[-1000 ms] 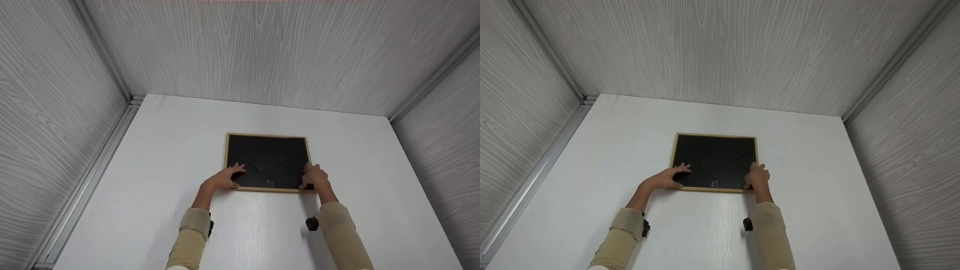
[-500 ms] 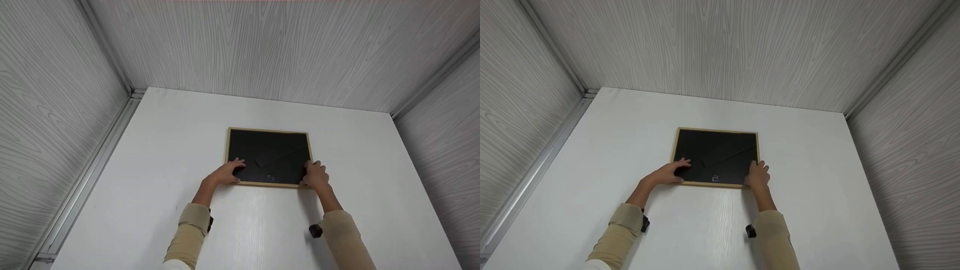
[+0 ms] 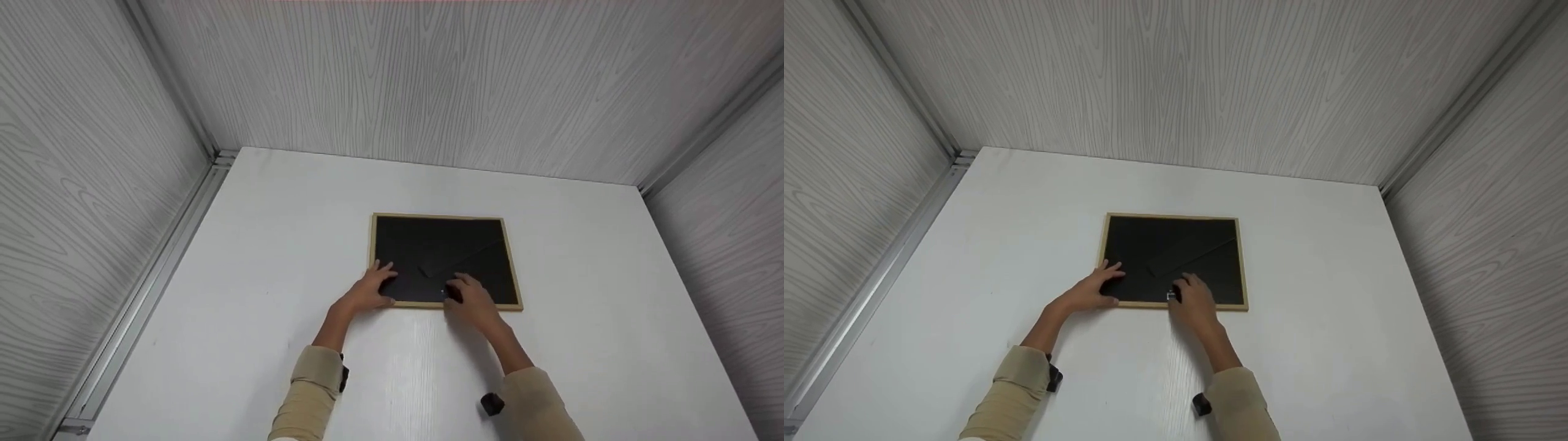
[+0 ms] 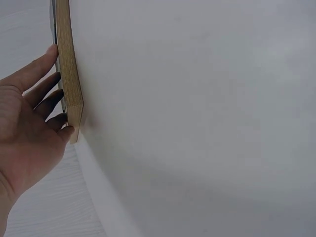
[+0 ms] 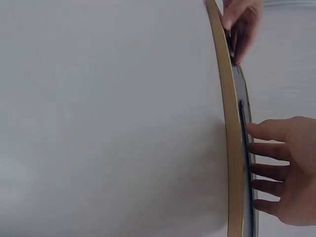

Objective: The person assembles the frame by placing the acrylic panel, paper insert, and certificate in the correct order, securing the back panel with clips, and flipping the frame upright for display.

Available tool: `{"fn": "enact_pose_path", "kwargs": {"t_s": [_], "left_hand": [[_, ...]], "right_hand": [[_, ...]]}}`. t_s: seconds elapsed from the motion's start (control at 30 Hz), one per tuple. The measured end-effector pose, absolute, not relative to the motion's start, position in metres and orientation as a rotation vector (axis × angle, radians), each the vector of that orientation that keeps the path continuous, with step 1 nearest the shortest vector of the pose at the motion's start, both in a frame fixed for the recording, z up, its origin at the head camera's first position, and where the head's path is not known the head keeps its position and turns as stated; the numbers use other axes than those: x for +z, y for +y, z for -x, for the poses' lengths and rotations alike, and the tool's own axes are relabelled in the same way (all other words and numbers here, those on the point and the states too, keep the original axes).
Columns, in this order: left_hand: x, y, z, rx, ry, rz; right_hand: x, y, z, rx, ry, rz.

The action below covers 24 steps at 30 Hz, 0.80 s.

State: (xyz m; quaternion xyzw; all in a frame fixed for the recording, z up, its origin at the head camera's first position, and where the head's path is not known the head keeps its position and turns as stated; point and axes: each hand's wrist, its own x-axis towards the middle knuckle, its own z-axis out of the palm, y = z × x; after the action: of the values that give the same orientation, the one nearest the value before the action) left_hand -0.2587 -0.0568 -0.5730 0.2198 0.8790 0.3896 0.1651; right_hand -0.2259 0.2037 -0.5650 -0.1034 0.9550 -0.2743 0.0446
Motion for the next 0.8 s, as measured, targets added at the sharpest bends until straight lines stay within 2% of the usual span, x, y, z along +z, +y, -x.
{"fn": "enact_pose_path", "kwargs": {"t_s": [0.23,0.4,0.57,0.8], "left_hand": [[-0.574,-0.058,0.256,1.067,2.544,-0.696],[-0.581,-0.064,0.250,0.909,2.672,-0.580],[-0.582,-0.067,0.248,0.855,2.718,-0.445],[-0.577,-0.067,0.246,0.806,2.713,-0.433]], "right_hand": [[-0.571,0.155,0.235,-0.847,2.811,0.536],[-0.575,0.135,0.239,-0.731,2.855,0.639],[-0.570,0.125,0.241,-0.582,2.925,0.633],[-0.569,0.115,0.246,-0.566,2.899,0.634]]}}
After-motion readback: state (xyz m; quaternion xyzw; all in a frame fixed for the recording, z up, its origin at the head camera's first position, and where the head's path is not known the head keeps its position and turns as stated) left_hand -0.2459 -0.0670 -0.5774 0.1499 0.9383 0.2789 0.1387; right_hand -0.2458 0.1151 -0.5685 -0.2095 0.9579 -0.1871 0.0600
